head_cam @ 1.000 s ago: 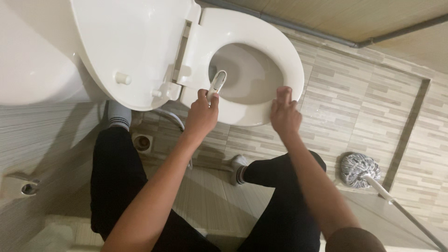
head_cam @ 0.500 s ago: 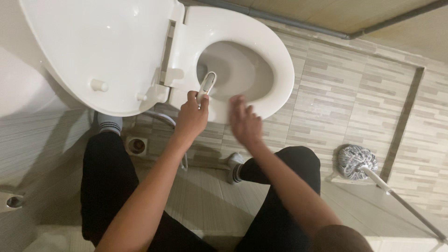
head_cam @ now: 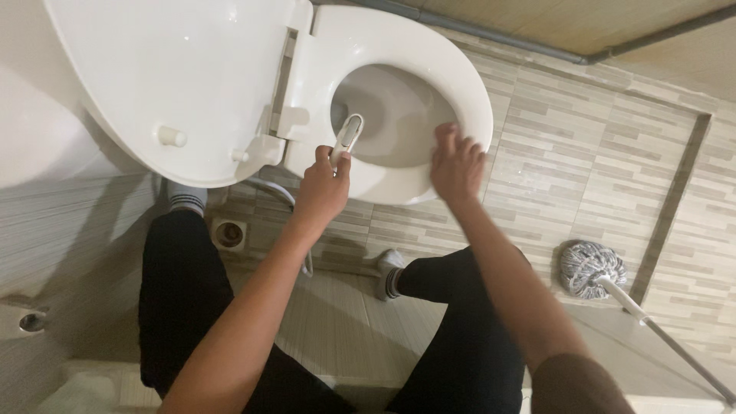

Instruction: The person squats in front of a toilet and uses a handheld bidet sprayer to rinse the toilet seat and rim. They hold the sprayer in one hand and use the other hand to wipe the seat and rim surfaces with water.

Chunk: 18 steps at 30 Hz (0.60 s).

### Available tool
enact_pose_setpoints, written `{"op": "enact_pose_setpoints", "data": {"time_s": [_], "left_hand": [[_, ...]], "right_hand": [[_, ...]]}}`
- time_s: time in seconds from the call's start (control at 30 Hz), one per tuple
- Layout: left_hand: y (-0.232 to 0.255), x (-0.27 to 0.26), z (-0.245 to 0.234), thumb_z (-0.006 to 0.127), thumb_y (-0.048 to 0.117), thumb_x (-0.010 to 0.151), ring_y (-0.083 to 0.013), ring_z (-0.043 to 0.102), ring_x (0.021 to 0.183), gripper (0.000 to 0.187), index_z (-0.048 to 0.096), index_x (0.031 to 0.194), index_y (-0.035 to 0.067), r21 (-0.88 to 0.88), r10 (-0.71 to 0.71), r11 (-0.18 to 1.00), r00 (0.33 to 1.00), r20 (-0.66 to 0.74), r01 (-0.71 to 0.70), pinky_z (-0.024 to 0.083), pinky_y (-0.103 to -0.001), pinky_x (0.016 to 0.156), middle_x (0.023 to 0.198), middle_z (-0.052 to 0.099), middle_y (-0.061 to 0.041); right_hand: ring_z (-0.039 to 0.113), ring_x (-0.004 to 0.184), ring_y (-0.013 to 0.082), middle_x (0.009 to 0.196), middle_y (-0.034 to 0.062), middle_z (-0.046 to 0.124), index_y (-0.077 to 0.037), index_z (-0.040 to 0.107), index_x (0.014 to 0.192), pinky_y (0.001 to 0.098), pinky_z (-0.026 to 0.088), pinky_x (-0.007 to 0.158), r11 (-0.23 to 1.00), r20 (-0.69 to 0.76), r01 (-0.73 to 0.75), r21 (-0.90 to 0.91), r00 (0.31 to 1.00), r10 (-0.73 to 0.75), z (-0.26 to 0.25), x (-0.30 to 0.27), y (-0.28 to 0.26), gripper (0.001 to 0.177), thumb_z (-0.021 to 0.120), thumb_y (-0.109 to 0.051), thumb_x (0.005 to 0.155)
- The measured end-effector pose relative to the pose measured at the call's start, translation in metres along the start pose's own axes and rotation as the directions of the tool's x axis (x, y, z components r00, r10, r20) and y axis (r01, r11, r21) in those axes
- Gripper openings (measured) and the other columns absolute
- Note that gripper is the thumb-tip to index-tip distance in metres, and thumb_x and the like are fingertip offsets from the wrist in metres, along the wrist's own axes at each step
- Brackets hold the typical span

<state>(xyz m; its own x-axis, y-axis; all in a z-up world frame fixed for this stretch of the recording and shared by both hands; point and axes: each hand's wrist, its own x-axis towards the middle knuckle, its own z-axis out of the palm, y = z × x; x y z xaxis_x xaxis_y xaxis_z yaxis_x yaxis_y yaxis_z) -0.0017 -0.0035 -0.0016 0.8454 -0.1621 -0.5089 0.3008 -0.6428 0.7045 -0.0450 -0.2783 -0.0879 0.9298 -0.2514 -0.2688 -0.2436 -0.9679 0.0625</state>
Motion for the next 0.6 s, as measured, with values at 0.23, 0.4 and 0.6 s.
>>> {"op": "enact_pose_setpoints", "data": {"time_s": [0.23, 0.4, 0.6], "left_hand": [[-0.005, -0.005, 0.003, 0.045, 0.041, 0.104, -0.0509, 0.068, 0.093, 0.048, 0.046, 0.13, 0.0, -0.016, -0.024, 1.0, 1.0, 0.001, 0.024, 0.052, -0.056, 0.08, 0.092, 0.071, -0.03], [-0.002, 0.0, 0.001, 0.045, 0.04, 0.103, -0.0507, 0.069, 0.095, 0.047, 0.046, 0.128, 0.0, -0.015, -0.032, 0.999, 0.999, 0.018, 0.033, 0.053, -0.056, 0.083, 0.095, 0.071, -0.03], [0.002, -0.008, -0.006, 0.046, 0.037, 0.103, -0.0518, 0.068, 0.093, 0.046, 0.045, 0.129, -0.001, -0.027, 0.0, 1.0, 1.0, -0.022, -0.001, 0.052, -0.057, 0.081, 0.094, 0.071, -0.03]], "right_hand": [[0.062, 0.086, 0.0386, 0.136, 0.0228, 0.055, -0.006, 0.029, 0.146, 0.0568, 0.048, 0.069, 0.937, -0.092, 0.237, 0.256, 0.971, -0.22, 0.014, -0.052, -0.112, 0.054, 0.045, -0.035, 0.104], [0.061, 0.092, 0.036, 0.115, 0.0247, 0.058, -0.003, 0.023, 0.156, 0.0535, 0.05, 0.078, 0.948, -0.119, 0.282, 0.147, 0.956, -0.266, 0.032, -0.067, -0.122, 0.066, 0.046, -0.036, 0.103], [0.064, 0.086, 0.0369, 0.119, 0.0275, 0.061, -0.01, 0.028, 0.155, 0.0546, 0.051, 0.071, 0.998, -0.067, 0.069, -0.001, 0.995, -0.069, 0.017, -0.021, -0.004, 0.056, 0.042, -0.037, 0.109]]}}
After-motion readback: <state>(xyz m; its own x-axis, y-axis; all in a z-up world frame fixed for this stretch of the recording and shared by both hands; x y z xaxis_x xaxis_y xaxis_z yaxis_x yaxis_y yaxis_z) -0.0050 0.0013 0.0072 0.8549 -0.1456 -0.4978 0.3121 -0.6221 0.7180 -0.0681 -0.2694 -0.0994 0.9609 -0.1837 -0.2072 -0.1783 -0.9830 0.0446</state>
